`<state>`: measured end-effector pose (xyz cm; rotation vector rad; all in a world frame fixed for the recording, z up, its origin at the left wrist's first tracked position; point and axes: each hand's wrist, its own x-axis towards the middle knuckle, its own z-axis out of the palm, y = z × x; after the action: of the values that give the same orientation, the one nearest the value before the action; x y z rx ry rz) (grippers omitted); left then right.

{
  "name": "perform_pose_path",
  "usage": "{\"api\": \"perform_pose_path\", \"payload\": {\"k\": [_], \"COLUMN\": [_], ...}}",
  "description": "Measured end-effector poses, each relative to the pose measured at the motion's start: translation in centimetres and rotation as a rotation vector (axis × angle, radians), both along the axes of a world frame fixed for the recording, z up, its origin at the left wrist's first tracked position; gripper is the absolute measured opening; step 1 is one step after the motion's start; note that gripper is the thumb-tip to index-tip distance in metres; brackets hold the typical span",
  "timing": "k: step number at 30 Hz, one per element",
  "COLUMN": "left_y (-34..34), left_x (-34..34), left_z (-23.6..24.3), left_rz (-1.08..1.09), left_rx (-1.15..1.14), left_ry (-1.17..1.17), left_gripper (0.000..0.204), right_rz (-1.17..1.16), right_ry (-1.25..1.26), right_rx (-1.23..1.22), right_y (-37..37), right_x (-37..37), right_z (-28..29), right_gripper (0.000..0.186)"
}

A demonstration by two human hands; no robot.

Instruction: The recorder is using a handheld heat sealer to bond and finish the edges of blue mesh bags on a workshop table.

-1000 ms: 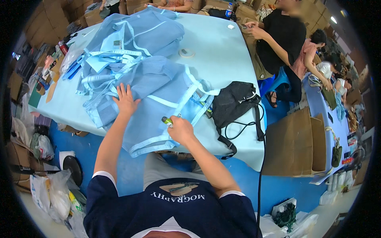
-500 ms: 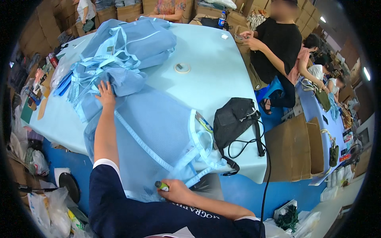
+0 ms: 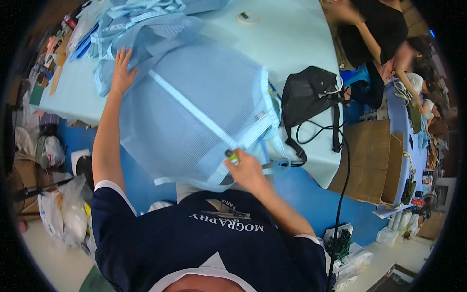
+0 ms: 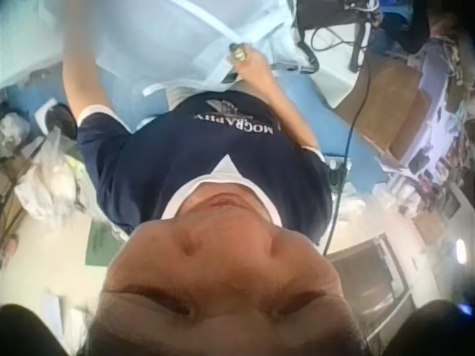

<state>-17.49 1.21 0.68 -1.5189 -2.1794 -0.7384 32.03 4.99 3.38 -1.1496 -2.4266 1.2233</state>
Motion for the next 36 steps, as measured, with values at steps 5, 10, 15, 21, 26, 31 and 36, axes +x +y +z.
{"api": "perform_pose_path", "payload": {"k": [5,10,15,21,26,31,36], "left_y": [-4.6,-6.6,-8.1,-8.0,-6.7,-4.7,-2.3], "left_x": [6.7,13.0,18.4,25.4,31.2,28.8,23.5], "left_z": [0.9,0.3,-0.1,-1.5,-2.0,-3.5,-3.4], "left_rz": [0.147,0.132,0.076,-0.046,-0.058,-0.021,0.071], "left_rx": [-0.084,-0.058,-0.197,-0.116,-0.37,-0.364,-0.463], "left_ry": [0.04,0.025,-0.269,-0.368,-0.234,-0.081,-0.062], "left_gripper": [0.067,0.05,0.04,0.054,0.075,0.077,0.069], "right_rz": [-0.056,-0.149,-0.205,-0.23,-0.24,-0.263,-0.344], "right_ry": [0.03,0.113,0.179,0.157,0.105,0.141,0.26], "right_rx": [-0.018,-0.114,-0.167,-0.154,-0.155,-0.13,-0.211], "right_y": [2.1,3.4,4.0,4.5,4.9,6.3,8.5], "right_x": [0.0,-0.4,-0.6,-1.0,-1.4,-3.1,-5.7], "right_z": [-0.1,-1.8,-1.9,-2.0,-2.1,-1.7,0.0], "right_gripper": [0.025,0.021,0.017,0.018,0.02,0.018,0.016]}}
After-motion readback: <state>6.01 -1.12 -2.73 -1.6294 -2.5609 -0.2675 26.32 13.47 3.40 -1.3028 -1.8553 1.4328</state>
